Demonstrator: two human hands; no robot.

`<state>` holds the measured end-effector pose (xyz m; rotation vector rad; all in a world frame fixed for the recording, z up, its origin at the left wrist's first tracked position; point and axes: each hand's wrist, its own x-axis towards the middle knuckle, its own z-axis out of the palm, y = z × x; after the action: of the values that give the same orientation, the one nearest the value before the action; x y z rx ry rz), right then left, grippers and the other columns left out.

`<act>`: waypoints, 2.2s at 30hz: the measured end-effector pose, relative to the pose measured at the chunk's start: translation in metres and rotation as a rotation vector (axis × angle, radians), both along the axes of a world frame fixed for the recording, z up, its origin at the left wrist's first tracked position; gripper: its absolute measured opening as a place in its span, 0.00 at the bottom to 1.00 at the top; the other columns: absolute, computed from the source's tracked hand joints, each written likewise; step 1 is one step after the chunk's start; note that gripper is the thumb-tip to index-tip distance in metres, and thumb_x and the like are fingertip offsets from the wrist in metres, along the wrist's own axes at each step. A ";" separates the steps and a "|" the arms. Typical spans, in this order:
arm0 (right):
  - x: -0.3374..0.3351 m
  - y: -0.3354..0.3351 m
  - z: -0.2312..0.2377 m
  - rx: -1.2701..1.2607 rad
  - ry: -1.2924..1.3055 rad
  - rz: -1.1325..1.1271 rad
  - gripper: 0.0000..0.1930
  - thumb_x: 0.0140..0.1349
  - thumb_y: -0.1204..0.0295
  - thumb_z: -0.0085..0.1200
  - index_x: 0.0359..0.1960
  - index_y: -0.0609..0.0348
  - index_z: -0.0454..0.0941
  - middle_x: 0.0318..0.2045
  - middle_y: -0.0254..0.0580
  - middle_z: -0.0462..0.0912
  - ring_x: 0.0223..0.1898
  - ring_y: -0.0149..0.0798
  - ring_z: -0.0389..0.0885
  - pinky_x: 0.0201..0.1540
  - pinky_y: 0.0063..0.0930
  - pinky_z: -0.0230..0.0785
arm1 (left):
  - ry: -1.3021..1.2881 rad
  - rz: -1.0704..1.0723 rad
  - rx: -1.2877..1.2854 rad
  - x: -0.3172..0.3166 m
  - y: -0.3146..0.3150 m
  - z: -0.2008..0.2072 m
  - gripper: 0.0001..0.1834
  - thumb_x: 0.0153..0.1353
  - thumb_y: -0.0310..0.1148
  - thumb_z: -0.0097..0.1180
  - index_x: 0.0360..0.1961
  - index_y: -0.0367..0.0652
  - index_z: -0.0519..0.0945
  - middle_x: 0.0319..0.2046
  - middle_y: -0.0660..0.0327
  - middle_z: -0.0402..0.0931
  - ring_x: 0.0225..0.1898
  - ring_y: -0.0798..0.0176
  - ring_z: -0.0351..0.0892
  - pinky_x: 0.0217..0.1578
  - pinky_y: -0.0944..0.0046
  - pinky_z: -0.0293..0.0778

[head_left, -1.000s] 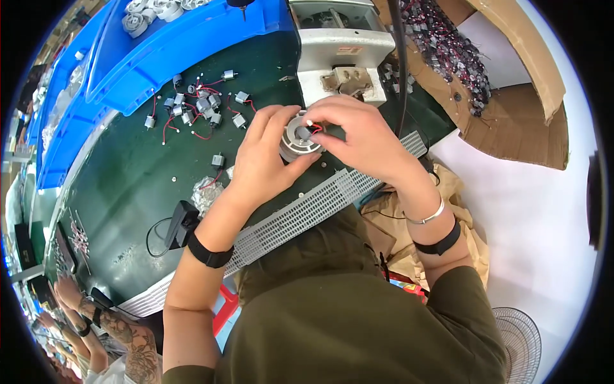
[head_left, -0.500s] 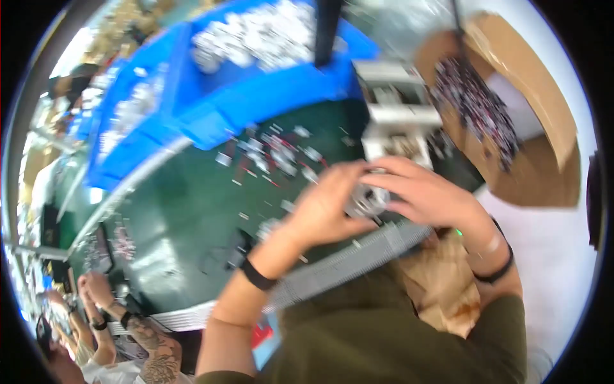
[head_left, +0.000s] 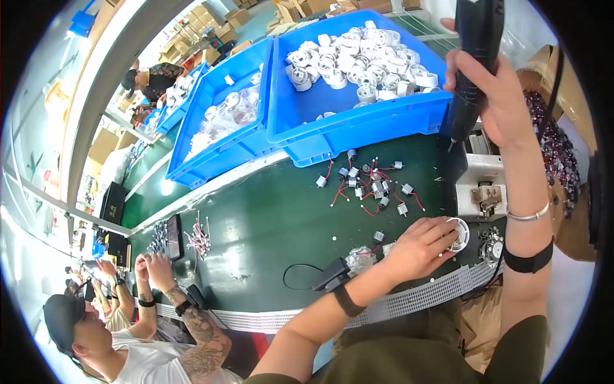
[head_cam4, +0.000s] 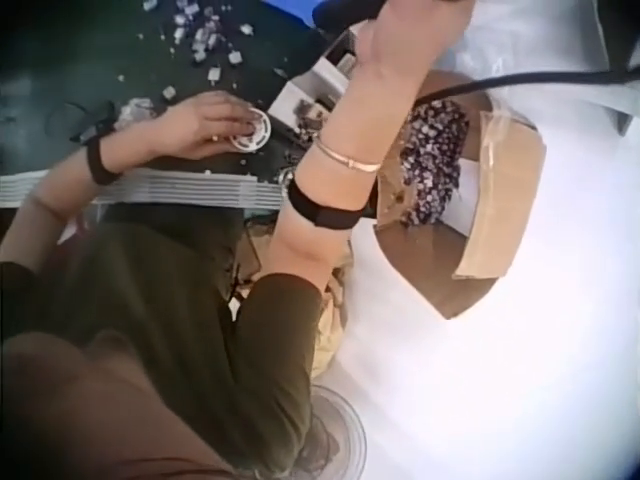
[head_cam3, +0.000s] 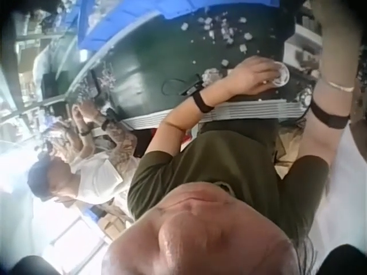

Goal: The person assembles a device by placing a motor into a plastic housing and securing it with screws using a power screwdriver. This process is repeated for several units, picking up components from bins and setting the completed assemblies on the workbench.

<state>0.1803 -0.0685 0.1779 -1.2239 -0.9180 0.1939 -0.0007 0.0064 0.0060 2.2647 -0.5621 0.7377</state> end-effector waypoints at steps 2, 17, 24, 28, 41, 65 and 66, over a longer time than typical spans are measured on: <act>-0.006 -0.005 0.009 0.027 -0.117 0.155 0.35 0.61 0.61 0.54 0.65 0.62 0.53 0.31 0.33 0.72 0.30 0.27 0.71 0.40 0.21 0.67 | 0.010 -0.002 0.015 0.001 0.003 0.000 0.22 0.46 0.31 0.64 0.45 0.41 0.76 0.50 0.57 0.72 0.51 0.52 0.73 0.48 0.55 0.71; -0.031 -0.118 -0.044 0.116 -0.133 -0.355 0.07 0.58 0.76 0.51 0.33 0.69 0.71 0.19 0.45 0.74 0.24 0.39 0.75 0.29 0.33 0.68 | 0.012 0.088 0.109 -0.003 -0.002 0.000 0.20 0.40 0.31 0.69 0.38 0.41 0.80 0.45 0.57 0.77 0.45 0.52 0.76 0.45 0.56 0.74; -0.033 -0.106 -0.054 0.275 0.142 -0.329 0.23 0.50 0.80 0.59 0.49 0.65 0.66 0.23 0.39 0.75 0.20 0.32 0.76 0.23 0.25 0.70 | -0.033 0.117 0.091 0.004 -0.007 -0.004 0.21 0.37 0.29 0.70 0.36 0.40 0.81 0.43 0.57 0.77 0.43 0.52 0.77 0.43 0.57 0.76; -0.037 -0.096 -0.067 0.408 -0.094 -0.174 0.23 0.52 0.80 0.58 0.50 0.67 0.66 0.24 0.39 0.76 0.21 0.31 0.76 0.24 0.24 0.70 | -0.047 0.129 0.070 0.003 -0.010 -0.002 0.19 0.38 0.28 0.70 0.34 0.39 0.81 0.41 0.57 0.77 0.42 0.52 0.78 0.41 0.58 0.77; -0.010 -0.089 -0.096 0.585 -0.414 -0.041 0.21 0.53 0.81 0.57 0.49 0.70 0.66 0.22 0.39 0.76 0.20 0.29 0.75 0.24 0.23 0.69 | -0.066 0.131 0.056 0.004 -0.012 -0.003 0.19 0.37 0.28 0.70 0.35 0.40 0.80 0.42 0.57 0.77 0.42 0.53 0.78 0.42 0.59 0.78; -0.092 -0.065 -0.049 0.156 0.240 -0.218 0.25 0.53 0.81 0.52 0.54 0.71 0.60 0.18 0.41 0.74 0.18 0.33 0.73 0.25 0.27 0.68 | -0.012 0.198 -0.012 0.000 -0.016 -0.011 0.18 0.39 0.33 0.70 0.35 0.45 0.80 0.46 0.53 0.73 0.39 0.52 0.77 0.37 0.58 0.74; -0.091 -0.064 -0.051 0.166 0.233 -0.211 0.25 0.53 0.81 0.52 0.54 0.71 0.60 0.18 0.41 0.74 0.18 0.33 0.73 0.25 0.27 0.68 | -0.030 0.191 -0.013 0.001 -0.016 -0.011 0.18 0.39 0.33 0.70 0.34 0.45 0.80 0.45 0.53 0.74 0.38 0.52 0.77 0.36 0.59 0.73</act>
<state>0.0893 -0.1328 0.1267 -1.1085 -0.5862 0.0871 -0.0002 -0.0095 -0.0053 2.3206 -0.3572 0.8672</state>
